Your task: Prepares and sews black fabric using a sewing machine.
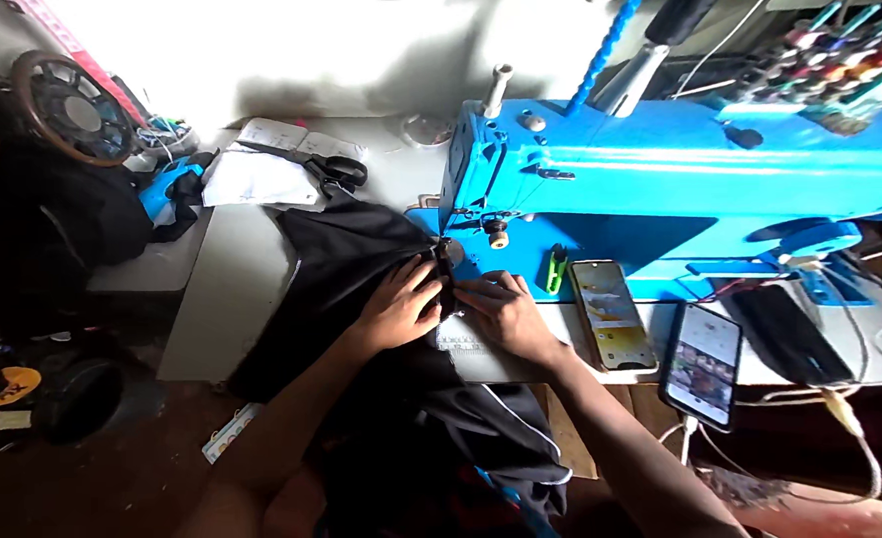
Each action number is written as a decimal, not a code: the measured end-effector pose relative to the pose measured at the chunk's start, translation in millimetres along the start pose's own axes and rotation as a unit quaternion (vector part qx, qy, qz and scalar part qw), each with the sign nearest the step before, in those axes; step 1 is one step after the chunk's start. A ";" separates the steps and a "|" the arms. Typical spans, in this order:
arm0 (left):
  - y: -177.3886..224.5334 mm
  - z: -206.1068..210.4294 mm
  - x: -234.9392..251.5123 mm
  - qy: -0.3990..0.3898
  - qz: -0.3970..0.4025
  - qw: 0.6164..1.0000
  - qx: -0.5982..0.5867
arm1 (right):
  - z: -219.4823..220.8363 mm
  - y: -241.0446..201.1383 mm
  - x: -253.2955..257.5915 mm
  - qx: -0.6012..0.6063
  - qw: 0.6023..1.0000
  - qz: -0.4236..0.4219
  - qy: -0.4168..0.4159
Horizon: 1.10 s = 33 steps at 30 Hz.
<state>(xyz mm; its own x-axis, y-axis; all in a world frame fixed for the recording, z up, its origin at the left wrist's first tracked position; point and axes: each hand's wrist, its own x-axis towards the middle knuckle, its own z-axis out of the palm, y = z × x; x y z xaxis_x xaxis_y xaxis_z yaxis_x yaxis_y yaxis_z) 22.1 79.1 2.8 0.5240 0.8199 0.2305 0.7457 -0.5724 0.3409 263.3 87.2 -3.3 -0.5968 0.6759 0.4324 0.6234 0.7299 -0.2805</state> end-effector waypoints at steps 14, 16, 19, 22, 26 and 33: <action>-14.8 -8.9 2.0 -0.034 0.027 0.999 -0.014 | -0.8 -11.2 -3.2 -0.024 1.000 0.014 -0.011; -17.0 -8.6 3.2 -0.036 0.034 0.999 -0.012 | 0.7 -12.7 -4.8 -0.036 0.999 0.016 -0.002; -18.6 -7.9 4.5 -0.033 0.037 0.999 -0.010 | 2.7 -12.4 -4.8 -0.047 0.999 0.021 0.006; -20.1 -7.7 6.1 -0.032 0.033 0.999 -0.011 | 3.4 -11.1 -4.1 -0.051 0.998 0.026 0.004; -26.1 -8.0 10.6 -0.031 0.032 0.999 -0.021 | 6.0 -7.8 0.3 -0.054 0.998 0.023 0.004; -31.7 -10.8 26.1 -0.036 0.016 0.999 -0.022 | 5.4 -1.9 15.9 -0.075 0.996 0.039 0.007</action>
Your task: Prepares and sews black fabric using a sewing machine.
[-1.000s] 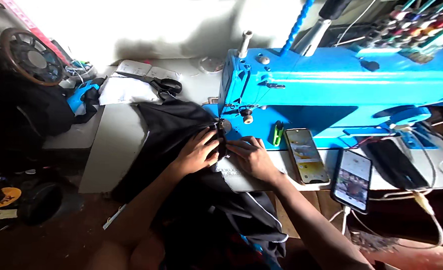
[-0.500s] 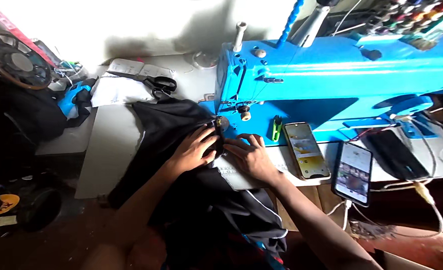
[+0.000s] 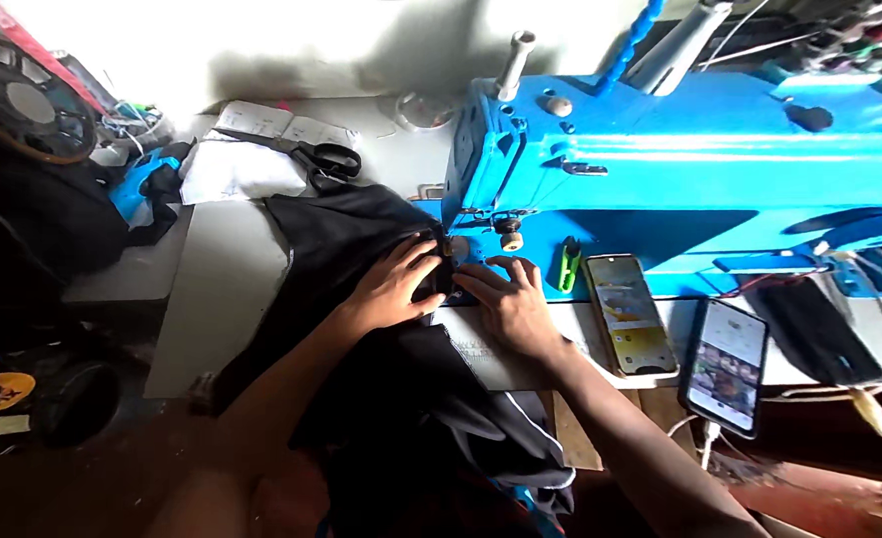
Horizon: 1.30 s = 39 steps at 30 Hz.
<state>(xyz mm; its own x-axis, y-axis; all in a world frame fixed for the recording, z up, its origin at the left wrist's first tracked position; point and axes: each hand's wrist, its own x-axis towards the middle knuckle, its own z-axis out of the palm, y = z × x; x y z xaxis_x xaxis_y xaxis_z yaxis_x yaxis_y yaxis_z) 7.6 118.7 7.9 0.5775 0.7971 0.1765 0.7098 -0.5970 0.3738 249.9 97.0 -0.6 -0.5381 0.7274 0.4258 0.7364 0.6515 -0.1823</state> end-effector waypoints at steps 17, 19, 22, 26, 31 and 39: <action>-18.4 -7.2 19.3 0.004 0.010 1.000 -0.014 | 10.2 -0.8 1.8 -0.002 1.000 -0.005 0.021; -17.2 -7.3 18.8 0.009 -0.007 1.000 -0.001 | 10.3 -2.0 2.8 -0.002 1.000 0.010 0.020; -22.6 -5.3 23.2 -0.008 -0.030 1.000 -0.002 | 10.1 -2.4 4.6 -0.012 1.000 0.024 0.009; -20.9 -6.6 29.2 -0.035 -0.071 0.996 0.030 | 7.6 -3.2 10.2 -0.043 0.997 0.052 -0.020; -14.4 -7.1 33.6 -0.051 -0.124 0.990 0.046 | 9.0 -4.8 14.1 -0.059 0.996 0.070 -0.015; -9.7 -6.8 35.1 -0.054 -0.142 0.987 0.054 | 13.6 0.3 9.2 -0.033 0.998 0.050 0.013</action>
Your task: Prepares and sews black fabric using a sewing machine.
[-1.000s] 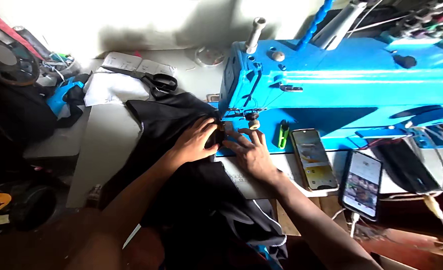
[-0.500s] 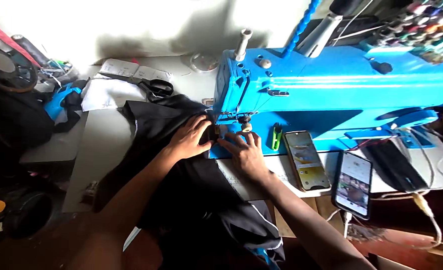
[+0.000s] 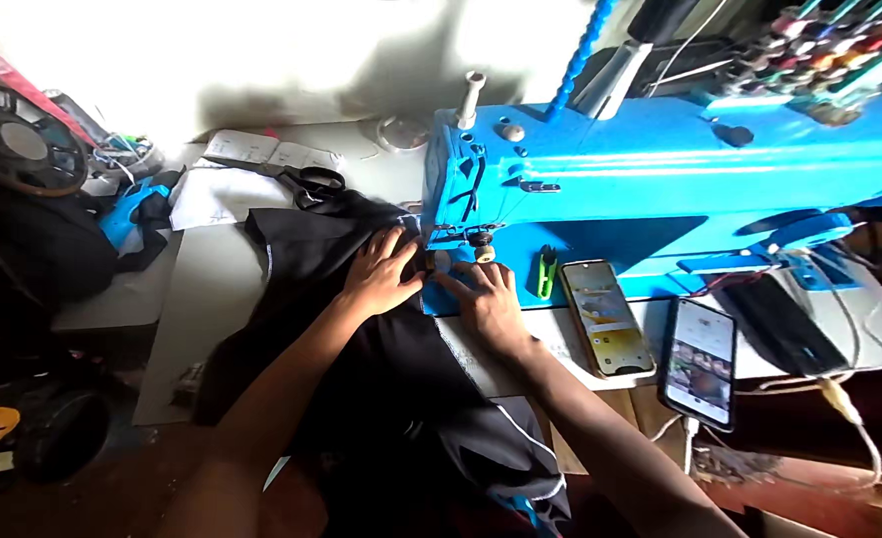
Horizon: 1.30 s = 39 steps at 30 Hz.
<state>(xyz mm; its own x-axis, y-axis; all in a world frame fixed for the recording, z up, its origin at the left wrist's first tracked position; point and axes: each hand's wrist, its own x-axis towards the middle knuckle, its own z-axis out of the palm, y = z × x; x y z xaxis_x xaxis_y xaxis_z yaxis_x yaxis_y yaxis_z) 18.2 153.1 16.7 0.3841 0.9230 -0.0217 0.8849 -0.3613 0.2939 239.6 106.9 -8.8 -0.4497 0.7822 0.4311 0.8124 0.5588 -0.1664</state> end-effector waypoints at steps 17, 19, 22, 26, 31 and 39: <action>-5.8 0.3 -0.3 0.036 -0.004 0.995 -0.088 | -37.7 -25.0 -30.0 0.205 0.972 0.023 -0.110; -7.1 0.5 -5.1 0.053 0.012 0.993 -0.109 | -50.3 -36.2 -46.0 0.267 0.951 0.017 -0.152; -0.8 -1.4 -8.5 0.077 0.050 0.991 -0.101 | -59.2 -62.4 -52.1 0.331 0.921 0.014 -0.204; -1.0 -17.2 5.8 0.067 0.061 0.995 -0.043 | -43.5 -114.4 -33.8 0.448 0.868 -0.021 -0.214; -10.9 -34.4 2.8 -0.049 0.053 0.997 -0.004 | -28.9 -176.1 -31.7 0.523 0.811 -0.085 -0.248; 60.0 3.0 -49.0 0.016 -0.165 0.986 0.019 | -53.6 -143.6 -73.8 0.507 0.790 -0.115 -0.325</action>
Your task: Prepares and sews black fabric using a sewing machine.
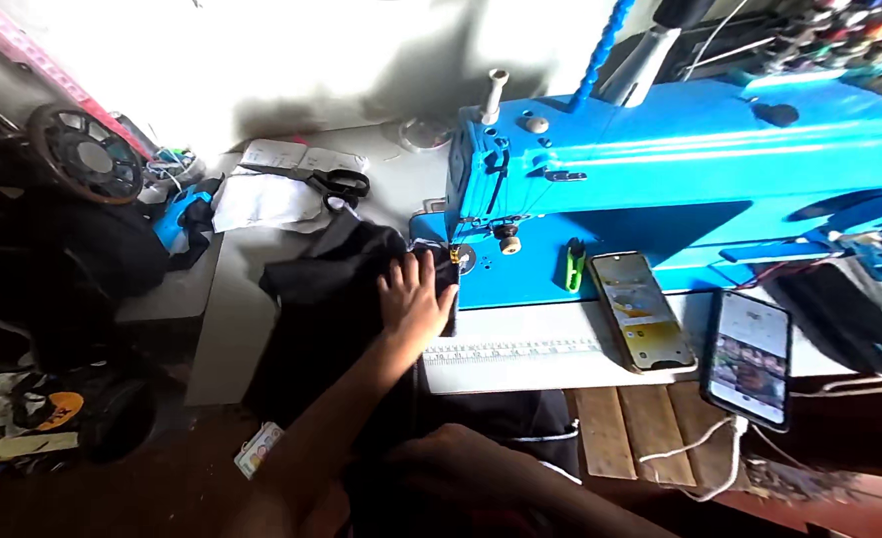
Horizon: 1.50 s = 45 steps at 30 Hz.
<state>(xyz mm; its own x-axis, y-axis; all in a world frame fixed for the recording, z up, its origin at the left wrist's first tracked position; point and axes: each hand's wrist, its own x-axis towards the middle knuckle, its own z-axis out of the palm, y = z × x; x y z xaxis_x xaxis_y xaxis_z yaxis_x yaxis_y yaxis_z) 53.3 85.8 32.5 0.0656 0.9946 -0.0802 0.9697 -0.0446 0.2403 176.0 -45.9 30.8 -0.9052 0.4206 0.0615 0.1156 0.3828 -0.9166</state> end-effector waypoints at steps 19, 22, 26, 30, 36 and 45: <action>-30.2 18.1 13.2 0.066 0.169 0.981 -0.073 | -74.0 65.6 -43.2 -0.444 0.839 0.071 0.307; -40.7 9.0 16.2 -0.010 0.186 0.982 -0.035 | -71.7 68.5 -44.8 -0.444 0.836 0.064 0.315; -46.1 3.7 20.1 -0.044 0.195 0.980 0.006 | -72.3 68.9 -43.4 -0.430 0.838 0.071 0.328; -47.6 6.4 25.2 -0.031 0.200 0.979 0.011 | -73.7 70.1 -38.8 -0.437 0.830 0.080 0.337; -51.2 7.6 43.8 -0.014 0.208 0.978 0.005 | -87.2 74.7 -26.3 -0.439 0.827 0.089 0.339; -52.8 -6.2 65.4 -0.047 0.221 0.974 -0.002 | -99.1 76.2 -9.7 -0.442 0.819 0.103 0.351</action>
<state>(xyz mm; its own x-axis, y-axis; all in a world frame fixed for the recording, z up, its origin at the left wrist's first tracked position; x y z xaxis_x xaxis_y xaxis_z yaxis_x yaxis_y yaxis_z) 4.9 153.7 20.5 0.4987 0.8650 -0.0559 0.8404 -0.4666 0.2757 234.2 60.7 -0.4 -0.4074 0.8013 0.4381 0.7679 0.5602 -0.3106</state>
